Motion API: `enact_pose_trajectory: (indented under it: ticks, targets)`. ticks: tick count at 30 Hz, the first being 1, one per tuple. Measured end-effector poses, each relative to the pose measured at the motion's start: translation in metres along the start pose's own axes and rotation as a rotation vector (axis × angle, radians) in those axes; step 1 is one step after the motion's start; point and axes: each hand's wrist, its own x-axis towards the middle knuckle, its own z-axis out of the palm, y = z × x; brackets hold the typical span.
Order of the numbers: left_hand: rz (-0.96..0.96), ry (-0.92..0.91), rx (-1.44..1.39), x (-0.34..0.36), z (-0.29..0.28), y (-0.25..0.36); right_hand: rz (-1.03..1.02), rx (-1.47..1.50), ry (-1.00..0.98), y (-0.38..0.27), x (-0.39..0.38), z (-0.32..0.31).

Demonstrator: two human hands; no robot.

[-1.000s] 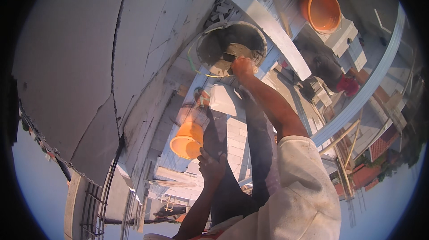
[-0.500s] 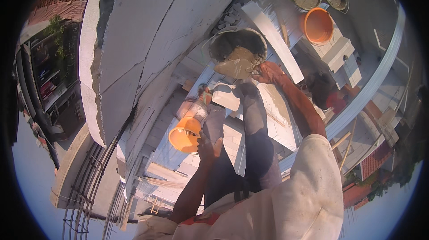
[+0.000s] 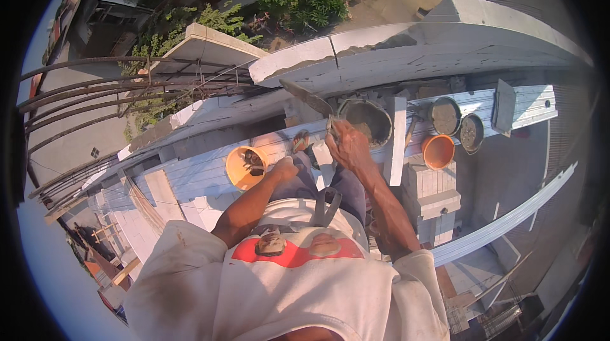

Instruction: The person applies mortar to a wall using a trowel, places white rectangular tiles onto the mortar, and taps them into place with a hammer. The person repeats this process along the wall, occasionally adjusting the tiles and scooping more mortar from a bucket.

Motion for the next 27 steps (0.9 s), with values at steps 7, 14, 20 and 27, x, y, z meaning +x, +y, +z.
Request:
enact_pose_trajectory:
  ticks: [7,14,20,27]
  targets:
    - [0.27,0.33,-0.069,0.063,0.01,-0.049,-0.301,-0.572,0.086,-0.066,0.102,0.011]
    - [0.21,0.265,-0.255,0.031,-0.008,-0.022,-0.261,-0.858,0.004,-0.034,0.122,-0.01]
    - [0.259,0.24,-0.096,0.02,-0.011,-0.011,0.105,-0.88,0.124,0.05,0.136,-0.088]
    - [0.288,0.566,-0.078,0.034,0.001,-0.02,0.179,-1.109,0.051,0.083,0.17,-0.171]
